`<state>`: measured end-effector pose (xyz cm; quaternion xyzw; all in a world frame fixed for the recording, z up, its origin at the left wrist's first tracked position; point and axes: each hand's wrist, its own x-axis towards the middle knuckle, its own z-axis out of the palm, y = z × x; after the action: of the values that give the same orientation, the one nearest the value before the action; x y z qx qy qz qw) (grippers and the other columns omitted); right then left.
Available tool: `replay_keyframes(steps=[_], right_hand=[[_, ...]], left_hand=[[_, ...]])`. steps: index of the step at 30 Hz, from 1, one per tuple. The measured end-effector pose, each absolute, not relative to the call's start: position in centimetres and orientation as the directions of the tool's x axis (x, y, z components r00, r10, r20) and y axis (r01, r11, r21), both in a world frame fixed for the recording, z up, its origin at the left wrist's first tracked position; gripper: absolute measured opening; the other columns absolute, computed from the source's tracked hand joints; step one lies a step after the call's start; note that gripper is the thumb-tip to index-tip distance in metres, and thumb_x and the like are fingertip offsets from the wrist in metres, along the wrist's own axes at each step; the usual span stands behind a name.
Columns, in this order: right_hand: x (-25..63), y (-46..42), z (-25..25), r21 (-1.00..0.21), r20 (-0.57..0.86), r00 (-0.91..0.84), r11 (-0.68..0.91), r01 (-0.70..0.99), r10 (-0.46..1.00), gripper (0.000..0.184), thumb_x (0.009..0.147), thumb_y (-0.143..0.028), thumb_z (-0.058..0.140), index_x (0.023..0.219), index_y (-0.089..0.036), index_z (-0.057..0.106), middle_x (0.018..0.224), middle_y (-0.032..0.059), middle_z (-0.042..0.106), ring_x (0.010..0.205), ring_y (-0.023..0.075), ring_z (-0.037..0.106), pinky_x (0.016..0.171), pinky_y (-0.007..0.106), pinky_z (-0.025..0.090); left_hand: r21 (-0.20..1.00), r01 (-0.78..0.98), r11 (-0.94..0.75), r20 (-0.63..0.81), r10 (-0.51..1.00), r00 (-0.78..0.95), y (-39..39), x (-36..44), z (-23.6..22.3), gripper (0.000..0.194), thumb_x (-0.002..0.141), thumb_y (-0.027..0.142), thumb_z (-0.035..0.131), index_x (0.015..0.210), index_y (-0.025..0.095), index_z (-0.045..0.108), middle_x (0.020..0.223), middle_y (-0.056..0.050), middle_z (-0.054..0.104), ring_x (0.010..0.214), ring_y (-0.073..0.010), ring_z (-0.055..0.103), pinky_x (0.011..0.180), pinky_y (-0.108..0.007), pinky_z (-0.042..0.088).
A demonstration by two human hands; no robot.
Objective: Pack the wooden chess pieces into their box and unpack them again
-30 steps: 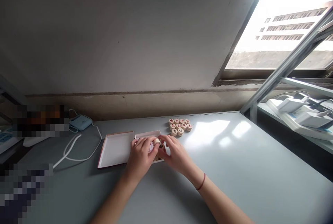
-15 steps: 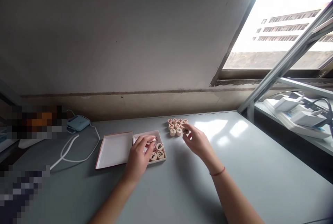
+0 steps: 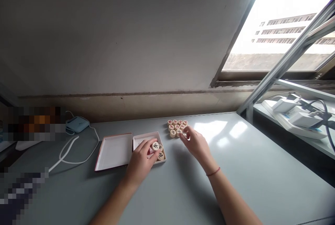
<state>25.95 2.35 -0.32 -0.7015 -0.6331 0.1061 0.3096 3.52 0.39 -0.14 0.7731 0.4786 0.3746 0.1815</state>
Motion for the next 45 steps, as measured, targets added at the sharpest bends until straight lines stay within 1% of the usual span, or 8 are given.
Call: replay_keyframes(steps=[4,8,12,17,27,36,42,45], right_hand=[[20.9,0.2,1.1,-0.756,0.242,-0.163,0.291,0.586,0.956,0.022,0.085,-0.043,0.053,0.083,-0.022,0.054,0.072,0.0009,0.063,0.056,0.0120,0.053,0.053,0.023,0.041],[18.7,-0.8,1.2,-0.793,0.242,-0.205,0.315,0.522,0.949,0.012,0.082,-0.032,0.056,0.087,-0.022,0.056,0.071,0.0001,0.065,0.058,0.0121,0.057,0.053,0.022,0.043],[21.9,0.6,1.1,-0.763,0.266,-0.095,0.270,0.588,0.959,0.014,0.084,-0.034,0.052,0.089,-0.022,0.057,0.081,0.0022,0.066,0.062,0.0130,0.060,0.054,0.023,0.044],[27.4,2.5,0.2,-0.578,0.306,0.166,0.044,0.815,0.937,0.014,0.078,-0.030,0.052,0.088,-0.023,0.058,0.090,0.0032,0.064,0.062,0.0135,0.058,0.059,0.026,0.043],[27.7,2.8,-1.8,-0.343,0.166,0.178,-0.112,0.932,0.970,0.020,0.077,-0.020,0.051,0.096,-0.025,0.056,0.083,0.0013,0.065,0.061,0.0145,0.053,0.051,0.023,0.029],[27.4,3.2,-1.9,-0.367,0.174,0.231,-0.155,0.917,0.957,0.017,0.082,-0.020,0.048,0.097,-0.023,0.055,0.089,0.0024,0.067,0.067,0.0156,0.057,0.052,0.024,0.029],[27.4,2.9,-1.2,-0.399,0.238,0.225,-0.116,0.910,0.945,0.017,0.085,-0.029,0.049,0.098,-0.023,0.058,0.089,0.0041,0.066,0.065,0.0160,0.056,0.054,0.025,0.033],[26.0,2.4,-0.6,-0.531,0.269,0.146,0.020,0.847,0.952,0.020,0.088,-0.036,0.046,0.098,-0.023,0.058,0.085,0.0038,0.066,0.060,0.0148,0.054,0.056,0.026,0.037]], left_hand=[[0.590,0.606,-0.534,0.442,0.841,0.311,0.4,3.5,-0.6,0.025,0.086,0.021,0.058,0.111,0.022,0.062,0.104,-0.006,0.070,0.087,-0.0198,0.068,0.075,-0.030,0.057],[0.536,0.614,-0.579,0.481,0.807,0.342,0.5,3.5,-1.2,0.031,0.085,0.011,0.054,0.114,0.022,0.061,0.102,-0.006,0.070,0.091,-0.0204,0.068,0.078,-0.032,0.057],[0.498,0.638,-0.587,0.483,0.799,0.358,0.4,3.6,-0.9,0.033,0.087,0.023,0.058,0.120,0.022,0.057,0.096,-0.005,0.069,0.087,-0.0211,0.066,0.079,-0.035,0.055],[0.453,0.660,-0.599,0.467,0.791,0.397,0.3,3.6,-0.3,0.022,0.091,0.025,0.052,0.110,0.023,0.061,0.089,-0.004,0.068,0.084,-0.0189,0.064,0.077,-0.032,0.053],[0.444,0.677,-0.588,0.446,0.800,0.402,0.5,3.5,-0.4,0.021,0.090,0.018,0.047,0.103,0.022,0.062,0.090,-0.003,0.069,0.083,-0.0185,0.065,0.075,-0.030,0.053],[0.462,0.677,-0.573,0.433,0.812,0.392,0.6,3.4,-0.4,0.020,0.091,0.019,0.046,0.100,0.021,0.063,0.091,-0.003,0.070,0.084,-0.0181,0.064,0.076,-0.030,0.051],[0.321,0.784,-0.531,0.415,0.823,0.387,1.1,3.1,-0.6,0.024,0.094,0.023,0.043,0.102,0.022,0.066,0.098,-0.004,0.071,0.091,-0.0219,0.063,0.079,-0.035,0.044],[0.270,0.837,-0.477,0.326,0.863,0.387,1.3,3.4,-0.3,0.027,0.095,0.025,0.041,0.099,0.024,0.068,0.098,-0.004,0.071,0.094,-0.0233,0.061,0.079,-0.038,0.040]])
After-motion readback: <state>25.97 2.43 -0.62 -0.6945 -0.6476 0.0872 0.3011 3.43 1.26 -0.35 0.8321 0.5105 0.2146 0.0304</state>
